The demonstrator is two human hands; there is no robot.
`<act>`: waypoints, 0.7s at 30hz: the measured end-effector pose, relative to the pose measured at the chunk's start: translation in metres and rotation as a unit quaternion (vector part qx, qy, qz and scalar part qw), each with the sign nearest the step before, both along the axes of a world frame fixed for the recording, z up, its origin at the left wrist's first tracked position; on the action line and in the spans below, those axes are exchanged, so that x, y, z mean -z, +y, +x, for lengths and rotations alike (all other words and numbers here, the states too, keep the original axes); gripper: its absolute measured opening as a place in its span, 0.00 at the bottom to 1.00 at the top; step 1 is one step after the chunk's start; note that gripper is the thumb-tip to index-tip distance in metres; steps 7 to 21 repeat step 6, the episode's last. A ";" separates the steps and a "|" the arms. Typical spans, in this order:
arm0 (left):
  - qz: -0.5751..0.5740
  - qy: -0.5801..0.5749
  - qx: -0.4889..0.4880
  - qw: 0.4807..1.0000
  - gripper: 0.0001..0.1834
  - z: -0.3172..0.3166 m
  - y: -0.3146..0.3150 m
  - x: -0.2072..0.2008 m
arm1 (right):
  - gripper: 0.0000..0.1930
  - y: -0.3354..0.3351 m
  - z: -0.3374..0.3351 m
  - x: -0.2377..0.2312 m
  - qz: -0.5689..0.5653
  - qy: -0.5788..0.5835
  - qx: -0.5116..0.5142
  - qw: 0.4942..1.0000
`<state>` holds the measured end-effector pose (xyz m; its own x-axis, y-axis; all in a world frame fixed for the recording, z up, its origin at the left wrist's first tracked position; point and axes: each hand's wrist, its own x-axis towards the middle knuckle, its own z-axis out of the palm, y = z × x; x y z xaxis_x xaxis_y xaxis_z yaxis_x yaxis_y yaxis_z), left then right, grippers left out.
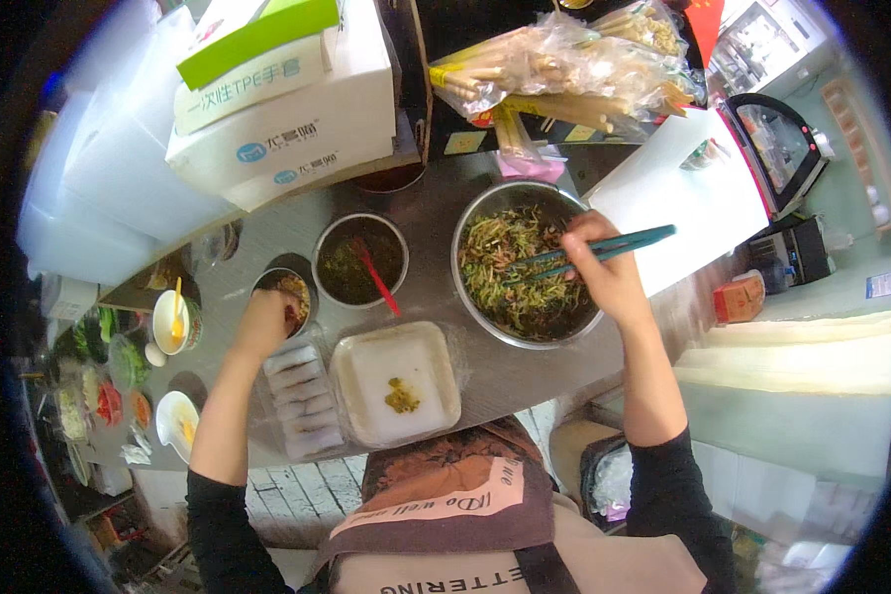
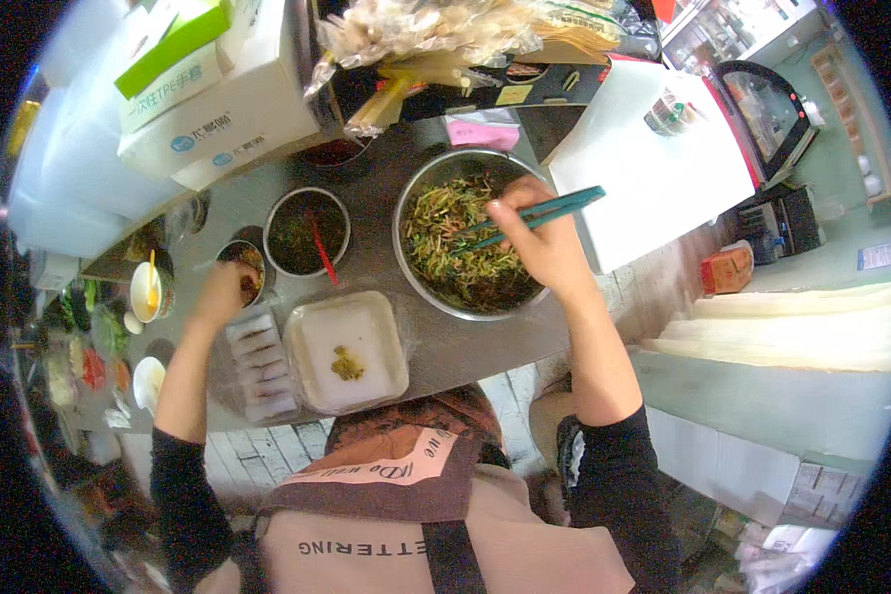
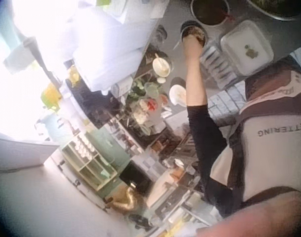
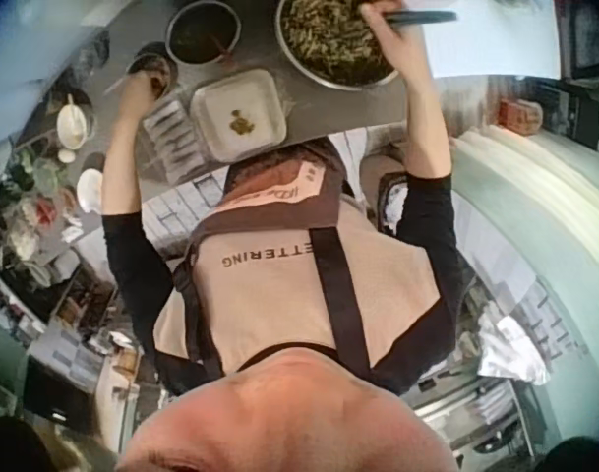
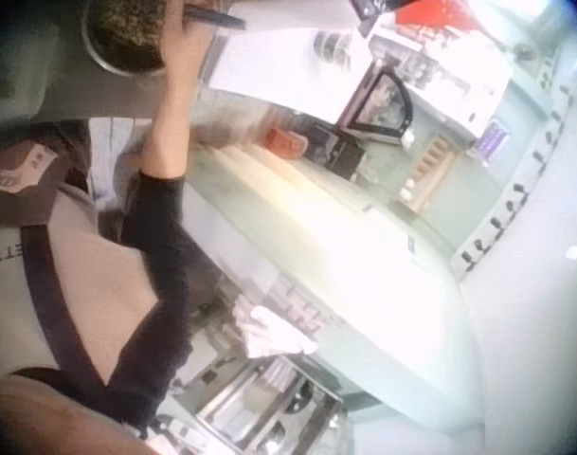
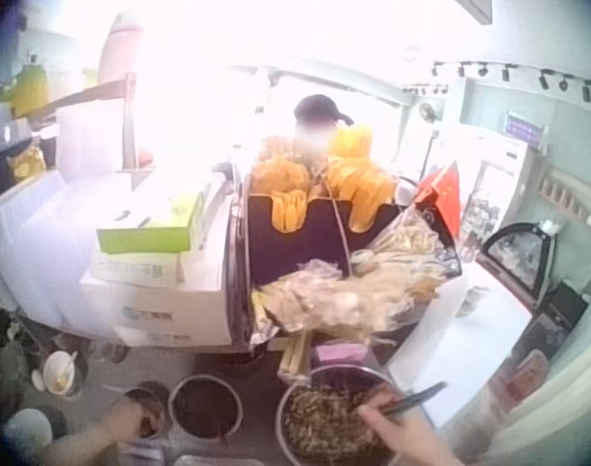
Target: The person assembles spring rolls by placing red sauce, corn, and shredded vegetables onto thin wrappers, then rolling them into cylinders. The finished rolls are placed in a tray on the counter.
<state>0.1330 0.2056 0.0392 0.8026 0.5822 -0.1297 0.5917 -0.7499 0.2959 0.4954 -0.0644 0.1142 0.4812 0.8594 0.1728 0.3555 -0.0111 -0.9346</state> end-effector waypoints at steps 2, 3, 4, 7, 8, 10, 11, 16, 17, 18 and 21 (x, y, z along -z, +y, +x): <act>-0.025 -0.016 -0.011 0.999 0.08 0.000 0.002 0.004 | 0.07 -0.011 0.004 -0.006 -0.005 0.049 0.005 0.999; -0.033 -0.021 -0.019 0.999 0.07 0.000 0.004 0.005 | 0.09 -0.017 0.006 -0.006 -0.021 0.059 0.010 0.998; -0.047 -0.014 -0.032 0.998 0.08 -0.001 0.005 0.005 | 0.07 -0.021 0.008 -0.004 0.003 0.001 -0.031 1.000; -0.070 -0.004 -0.075 0.995 0.08 -0.004 0.006 0.007 | 0.09 -0.032 0.009 0.005 -0.053 -0.011 -0.018 0.998; -0.070 -0.004 -0.075 0.995 0.08 -0.004 0.006 0.007 | 0.09 -0.032 0.009 0.005 -0.053 -0.011 -0.018 0.998; -0.070 -0.004 -0.075 0.995 0.08 -0.004 0.006 0.007 | 0.09 -0.032 0.009 0.005 -0.053 -0.011 -0.018 0.998; -0.070 -0.004 -0.075 0.995 0.08 -0.004 0.006 0.007 | 0.09 -0.032 0.009 0.005 -0.053 -0.011 -0.018 0.998; -0.070 -0.004 -0.075 0.995 0.08 -0.004 0.006 0.007 | 0.09 -0.032 0.009 0.005 -0.053 -0.011 -0.018 0.998; -0.070 -0.004 -0.075 0.995 0.08 -0.004 0.006 0.007 | 0.09 -0.032 0.009 0.005 -0.053 -0.011 -0.018 0.998; -0.070 -0.004 -0.075 0.995 0.08 -0.004 0.006 0.007 | 0.09 -0.032 0.009 0.005 -0.053 -0.011 -0.018 0.998; -0.070 -0.004 -0.075 0.995 0.08 -0.004 0.006 0.007 | 0.09 -0.032 0.009 0.005 -0.053 -0.011 -0.018 0.998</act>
